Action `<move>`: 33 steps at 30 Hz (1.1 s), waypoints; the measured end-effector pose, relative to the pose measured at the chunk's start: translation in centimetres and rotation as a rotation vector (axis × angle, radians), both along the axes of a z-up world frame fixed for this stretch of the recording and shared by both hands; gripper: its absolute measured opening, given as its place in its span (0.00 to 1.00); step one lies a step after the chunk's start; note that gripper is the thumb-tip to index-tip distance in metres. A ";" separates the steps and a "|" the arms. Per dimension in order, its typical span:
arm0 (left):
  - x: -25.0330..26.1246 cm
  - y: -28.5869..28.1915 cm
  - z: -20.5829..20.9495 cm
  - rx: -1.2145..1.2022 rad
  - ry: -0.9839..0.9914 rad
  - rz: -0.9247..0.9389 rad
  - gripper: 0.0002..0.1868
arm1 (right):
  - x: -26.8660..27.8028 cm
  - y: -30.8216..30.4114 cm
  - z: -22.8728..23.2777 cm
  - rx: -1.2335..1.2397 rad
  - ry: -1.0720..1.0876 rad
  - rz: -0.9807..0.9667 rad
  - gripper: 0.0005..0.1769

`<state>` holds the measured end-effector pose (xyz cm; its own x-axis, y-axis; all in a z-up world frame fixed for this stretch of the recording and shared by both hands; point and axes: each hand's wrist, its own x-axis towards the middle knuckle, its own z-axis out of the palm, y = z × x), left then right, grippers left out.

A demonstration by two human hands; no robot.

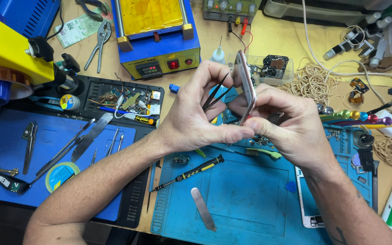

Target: The person uses tweezers to manipulate small components on a disassembled smartphone motherboard. They then use a multimeter to test electrical connections on the circuit board while holding the device.

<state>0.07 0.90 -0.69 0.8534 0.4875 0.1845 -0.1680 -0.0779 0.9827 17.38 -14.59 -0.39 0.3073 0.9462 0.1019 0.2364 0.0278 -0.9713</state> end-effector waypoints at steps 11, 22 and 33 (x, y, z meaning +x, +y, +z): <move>0.1 0.1 -0.1 0.083 0.020 0.012 0.36 | -0.7 0.7 1.2 0.194 -0.355 -0.017 0.11; -2.2 2.0 5.1 0.094 -0.344 0.127 0.36 | 2.8 0.5 4.9 0.251 -0.304 -0.271 0.03; -3.6 1.4 7.0 0.138 -0.377 0.135 0.36 | 7.6 6.6 7.5 0.120 -0.384 -0.061 0.07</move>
